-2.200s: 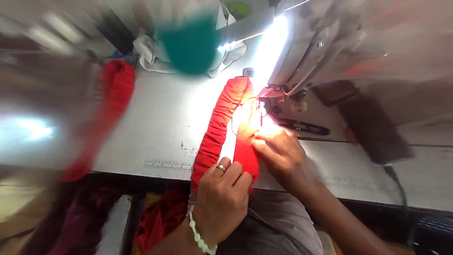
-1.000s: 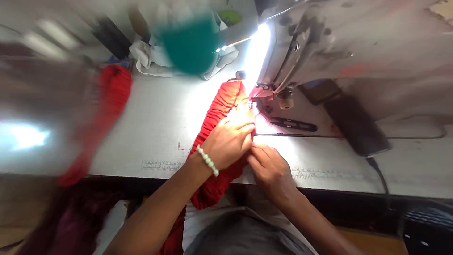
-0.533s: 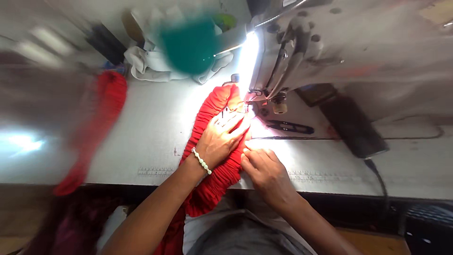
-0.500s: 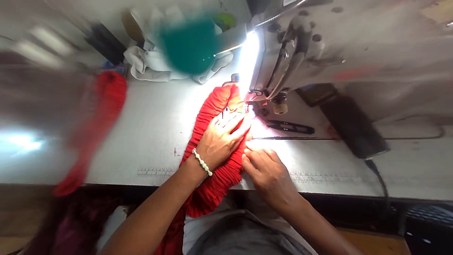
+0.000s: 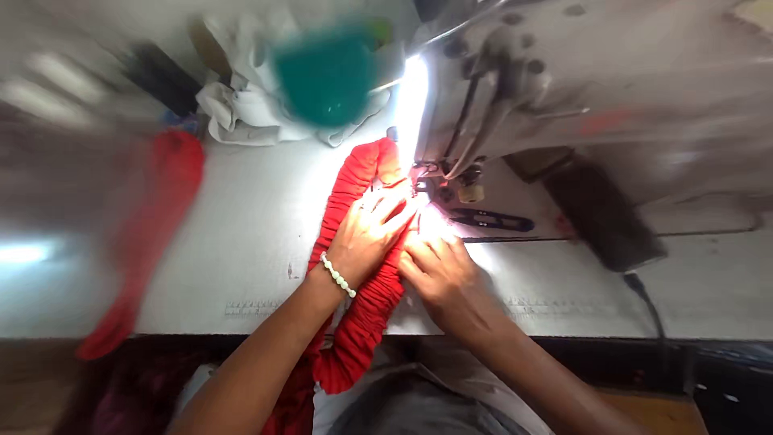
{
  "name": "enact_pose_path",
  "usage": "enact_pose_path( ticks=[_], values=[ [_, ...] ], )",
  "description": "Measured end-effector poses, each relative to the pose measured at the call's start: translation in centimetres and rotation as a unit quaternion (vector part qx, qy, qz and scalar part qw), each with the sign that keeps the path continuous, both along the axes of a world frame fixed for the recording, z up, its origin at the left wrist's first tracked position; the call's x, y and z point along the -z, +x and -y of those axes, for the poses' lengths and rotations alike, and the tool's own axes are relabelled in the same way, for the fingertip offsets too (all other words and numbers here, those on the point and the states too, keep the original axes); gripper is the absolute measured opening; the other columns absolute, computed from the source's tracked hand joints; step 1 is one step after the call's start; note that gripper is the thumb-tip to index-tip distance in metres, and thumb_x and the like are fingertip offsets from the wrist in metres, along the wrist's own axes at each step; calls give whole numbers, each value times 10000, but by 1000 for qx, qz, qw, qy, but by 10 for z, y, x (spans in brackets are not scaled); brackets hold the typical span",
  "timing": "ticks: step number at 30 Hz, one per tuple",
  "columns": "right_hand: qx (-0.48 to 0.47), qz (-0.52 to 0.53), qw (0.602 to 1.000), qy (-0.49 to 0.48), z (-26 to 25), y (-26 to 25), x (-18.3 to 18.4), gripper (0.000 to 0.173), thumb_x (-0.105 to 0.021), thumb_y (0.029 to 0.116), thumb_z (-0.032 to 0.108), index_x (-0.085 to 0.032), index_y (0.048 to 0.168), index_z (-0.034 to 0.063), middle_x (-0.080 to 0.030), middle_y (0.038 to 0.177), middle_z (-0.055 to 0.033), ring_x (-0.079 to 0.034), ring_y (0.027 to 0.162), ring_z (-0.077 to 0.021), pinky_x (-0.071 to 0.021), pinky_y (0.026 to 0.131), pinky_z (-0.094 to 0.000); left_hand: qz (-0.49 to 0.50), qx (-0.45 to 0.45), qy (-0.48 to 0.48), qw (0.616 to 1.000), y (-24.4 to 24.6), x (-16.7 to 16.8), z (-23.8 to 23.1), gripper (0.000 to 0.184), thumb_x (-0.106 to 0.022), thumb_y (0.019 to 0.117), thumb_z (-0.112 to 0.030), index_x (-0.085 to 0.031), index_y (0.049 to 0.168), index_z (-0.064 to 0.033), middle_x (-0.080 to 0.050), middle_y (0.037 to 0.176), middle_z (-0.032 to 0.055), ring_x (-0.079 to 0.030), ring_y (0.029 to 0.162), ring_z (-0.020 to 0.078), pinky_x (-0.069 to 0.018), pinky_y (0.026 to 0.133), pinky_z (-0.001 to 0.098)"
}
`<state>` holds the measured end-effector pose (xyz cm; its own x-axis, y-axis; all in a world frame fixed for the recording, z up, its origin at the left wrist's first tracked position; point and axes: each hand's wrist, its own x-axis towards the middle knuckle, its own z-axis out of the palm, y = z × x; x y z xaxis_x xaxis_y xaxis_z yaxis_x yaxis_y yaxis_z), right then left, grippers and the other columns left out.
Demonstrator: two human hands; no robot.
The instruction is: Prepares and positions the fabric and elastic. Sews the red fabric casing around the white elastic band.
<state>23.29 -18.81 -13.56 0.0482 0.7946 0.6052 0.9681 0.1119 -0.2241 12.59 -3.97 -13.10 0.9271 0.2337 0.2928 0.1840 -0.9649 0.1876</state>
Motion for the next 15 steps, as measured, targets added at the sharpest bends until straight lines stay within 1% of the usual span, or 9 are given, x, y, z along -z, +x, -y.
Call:
enact_pose_path(
  ticks=[3,6,7,9,10,11,12,14,15],
  values=[
    [37,-52,998,20,-11,-18,-15,170,-596,913,25,-755,903,82,-712,918,-114,-683,831,-275,-548,708,-372,-4,-2,-69,998,-2,-3,-4,330,-565,958,-32,-736,1236,-75,-672,1342,121,-631,1238,323,-491,1007,528],
    [50,-85,995,30,-30,-37,-28,137,-623,898,35,-756,880,63,-717,870,-95,-689,779,-235,-536,651,-337,-27,-73,-174,982,-9,1,-12,302,-542,987,-76,-722,1216,2,-698,1267,153,-629,1210,316,-449,1044,510],
    [54,-89,994,38,-37,-40,-31,137,-622,901,38,-756,880,53,-723,874,-92,-688,769,-223,-529,632,-325,-35,-105,-215,970,-15,7,-18,310,-527,1004,-110,-699,1232,12,-698,1248,159,-629,1204,287,-444,1064,478],
    [63,-91,993,38,-45,-43,-35,162,-596,922,28,-757,911,33,-737,926,-97,-695,808,-219,-529,633,-316,-10,-124,-259,958,-31,35,-38,331,-510,1021,-188,-676,1238,-2,-709,1193,121,-646,1147,185,-472,1050,381],
    [68,-86,993,35,-48,-44,-36,180,-581,931,23,-761,933,29,-738,947,-96,-694,829,-218,-527,642,-314,17,-122,-287,950,-34,40,-41,312,-519,1012,-179,-683,1184,23,-723,1114,97,-659,1072,120,-490,998,309],
    [73,-81,993,34,-49,-44,-36,191,-573,931,19,-764,938,29,-736,952,-94,-690,832,-215,-525,643,-309,32,-134,-338,931,-33,30,-34,247,-531,1009,-145,-663,1100,43,-707,1002,57,-651,966,50,-505,916,231],
    [73,-80,994,34,-50,-44,-35,195,-571,931,16,-765,944,27,-733,956,-96,-685,835,-217,-523,644,-308,30,-149,-385,910,-30,19,-28,207,-528,1008,-107,-633,1069,61,-678,945,33,-628,906,10,-500,869,189],
    [70,-87,993,43,-49,-43,-34,186,-578,927,23,-764,928,29,-738,954,-96,-693,837,-218,-531,646,-308,-5,-182,-393,901,-25,10,-24,189,-550,984,-80,-636,1052,74,-675,920,29,-623,871,-7,-493,844,172],
    [68,-98,992,49,-47,-42,-33,184,-578,933,31,-761,917,33,-735,940,-92,-690,837,-221,-525,647,-313,-49,-210,-372,903,-25,18,-30,203,-549,990,-80,-642,1083,75,-686,956,41,-632,895,0,-493,869,172]
  ],
)
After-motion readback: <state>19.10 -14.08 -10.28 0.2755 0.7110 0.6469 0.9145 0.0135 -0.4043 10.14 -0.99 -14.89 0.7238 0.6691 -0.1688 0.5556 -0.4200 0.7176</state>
